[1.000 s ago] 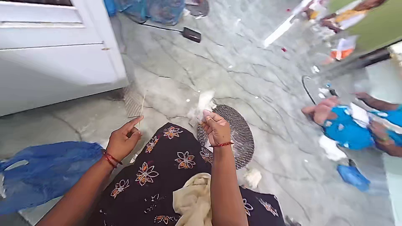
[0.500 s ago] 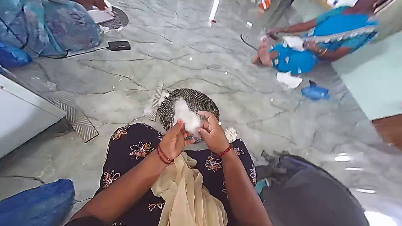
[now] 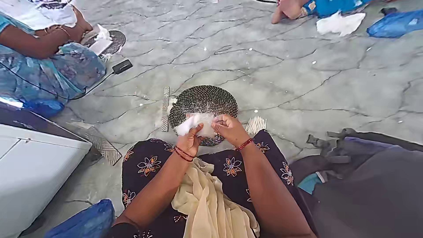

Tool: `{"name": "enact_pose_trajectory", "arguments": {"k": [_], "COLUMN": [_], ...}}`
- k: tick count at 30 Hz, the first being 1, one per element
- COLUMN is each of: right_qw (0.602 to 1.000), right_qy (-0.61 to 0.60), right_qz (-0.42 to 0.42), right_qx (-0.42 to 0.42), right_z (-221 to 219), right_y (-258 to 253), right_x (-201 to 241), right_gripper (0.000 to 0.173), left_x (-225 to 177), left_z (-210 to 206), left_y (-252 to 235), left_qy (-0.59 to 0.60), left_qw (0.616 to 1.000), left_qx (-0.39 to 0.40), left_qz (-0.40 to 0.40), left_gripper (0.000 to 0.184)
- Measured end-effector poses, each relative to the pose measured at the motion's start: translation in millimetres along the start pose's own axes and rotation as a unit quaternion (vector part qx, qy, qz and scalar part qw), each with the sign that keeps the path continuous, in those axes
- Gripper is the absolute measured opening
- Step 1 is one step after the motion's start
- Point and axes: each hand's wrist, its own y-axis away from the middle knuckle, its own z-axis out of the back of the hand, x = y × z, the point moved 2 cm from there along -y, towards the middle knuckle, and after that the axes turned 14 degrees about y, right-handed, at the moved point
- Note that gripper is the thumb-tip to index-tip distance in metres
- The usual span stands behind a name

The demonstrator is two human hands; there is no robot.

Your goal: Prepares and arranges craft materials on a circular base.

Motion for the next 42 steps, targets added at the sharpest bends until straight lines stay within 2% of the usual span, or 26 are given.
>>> {"name": "enact_pose_trajectory", "arguments": {"k": [2, 5, 9, 11, 13, 14, 16, 18, 20, 23, 25, 26, 27, 28, 29, 30, 32, 33, 34, 35, 36, 37, 39, 41, 42], "right_qw": [1.000, 0.999, 0.988, 0.986, 0.994, 0.997, 0.998, 0.994, 0.979, 0.934, 0.924, 0.931, 0.939, 0.941, 0.938, 0.933, 0.932, 0.942, 0.958, 0.972, 0.979, 0.980, 0.971, 0.963, 0.961], "right_qy": [0.024, 0.018, -0.127, -0.142, -0.080, -0.047, -0.022, -0.074, -0.185, -0.320, -0.346, -0.345, -0.339, -0.332, -0.331, -0.330, -0.321, -0.293, -0.242, -0.184, -0.142, -0.126, -0.146, -0.160, -0.164], "right_qz": [0.005, -0.020, -0.050, -0.054, -0.043, -0.040, -0.055, -0.075, -0.067, 0.054, 0.092, 0.063, 0.005, -0.057, -0.106, -0.136, -0.155, -0.149, -0.136, -0.123, -0.116, -0.122, -0.146, -0.162, -0.164], "right_qx": [0.019, 0.038, 0.070, 0.071, 0.055, 0.039, 0.013, 0.018, 0.053, 0.148, 0.137, 0.102, 0.059, 0.018, -0.015, -0.037, -0.066, -0.073, -0.075, -0.082, -0.090, -0.099, -0.117, -0.143, -0.153], "right_z": [-4.2, -11.6, -16.1, -19.4, -23.2, -26.1, -33.0, -38.3, -40.2, -37.2, -31.6, -27.9, -25.2, -23.1, -21.5, -19.6, -16.5, -18.6, -21.1, -18.9, -10.0, -3.7, -3.2, -4.1, -5.1], "right_y": [-2.6, -8.5, -10.2, -10.7, -11.5, -12.4, -14.2, -14.8, -14.3, -9.9, -10.0, -12.6, -15.5, -19.3, -23.5, -27.4, -33.2, -33.6, -33.3, -35.0, -38.9, -39.9, -38.1, -38.0, -37.5], "right_x": [-0.7, 0.3, -1.6, -1.6, 0.3, 1.7, 4.3, 7.5, 9.8, 4.4, -0.7, -3.5, -5.0, -6.0, -6.3, -6.7, -7.1, -9.9, -14.4, -16.7, -12.1, -7.2, -5.5, -6.3, -5.9], "right_gripper": [0.033, 0.018, 0.008, 0.018, 0.042, 0.043, 0.027, 0.015, 0.006, 0.025, 0.027, 0.024, 0.019, 0.013, 0.009, 0.008, 0.009, 0.010, 0.014, 0.020, 0.024, 0.026, 0.026, 0.026, 0.025], "left_x": [2.5, 4.8, 4.8, 4.2, 4.9, 5.3, 4.4, 1.0, -3.9, -18.4, -39.9, -54.2, -70.3, -88.2, -106.2, -120.5, -134.5, -135.1, -133.8, -132.0, -132.2, -133.2, -132.0, -123.0, -114.4], "left_z": [3.9, 10.5, 14.7, 16.4, 19.3, 20.2, 21.3, 22.2, 19.0, 19.5, 24.1, 27.5, 33.1, 38.6, 42.6, 44.7, 62.8, 82.3, 105.0, 116.0, 111.9, 105.8, 97.4, 79.7, 68.5], "left_y": [-4.4, -13.2, -15.2, -14.3, -15.4, -15.8, -16.4, -17.6, -15.7, -22.9, -42.4, -52.3, -63.1, -73.4, -81.5, -90.4, -116.0, -129.3, -140.1, -144.4, -146.5, -145.2, -134.8, -116.6, -103.9], "left_qy": [0.001, 0.014, 0.058, 0.062, 0.046, 0.031, 0.013, 0.034, 0.069, 0.083, 0.030, -0.053, -0.181, -0.343, -0.502, -0.634, -0.798, -0.840, -0.857, -0.853, -0.834, -0.802, -0.728, -0.671, -0.644], "left_qw": [1.000, 0.999, 0.997, 0.997, 0.998, 0.998, 0.999, 0.999, 0.997, 0.996, 0.997, 0.993, 0.972, 0.918, 0.838, 0.749, 0.594, 0.536, 0.503, 0.507, 0.540, 0.590, 0.678, 0.726, 0.747], "left_qx": [0.012, 0.043, 0.044, 0.040, 0.043, 0.043, 0.039, 0.029, 0.019, 0.024, 0.008, 0.008, 0.005, -0.007, -0.028, -0.047, -0.081, -0.091, -0.093, -0.089, -0.084, -0.084, -0.097, -0.084, -0.052], "left_qz": [-0.007, -0.006, 0.011, 0.007, -0.011, -0.021, -0.032, -0.024, -0.019, -0.035, -0.076, -0.108, -0.153, -0.198, -0.212, -0.185, -0.062, 0.004, 0.055, 0.082, 0.076, 0.053, -0.030, -0.122, -0.158], "left_gripper": [0.021, 0.024, 0.023, 0.023, 0.023, 0.022, 0.021, 0.020, 0.018, 0.012, 0.008, 0.011, 0.018, 0.025, 0.035, 0.038, 0.047, 0.050, 0.050, 0.055, 0.060, 0.065, 0.069, 0.062, 0.056]}}
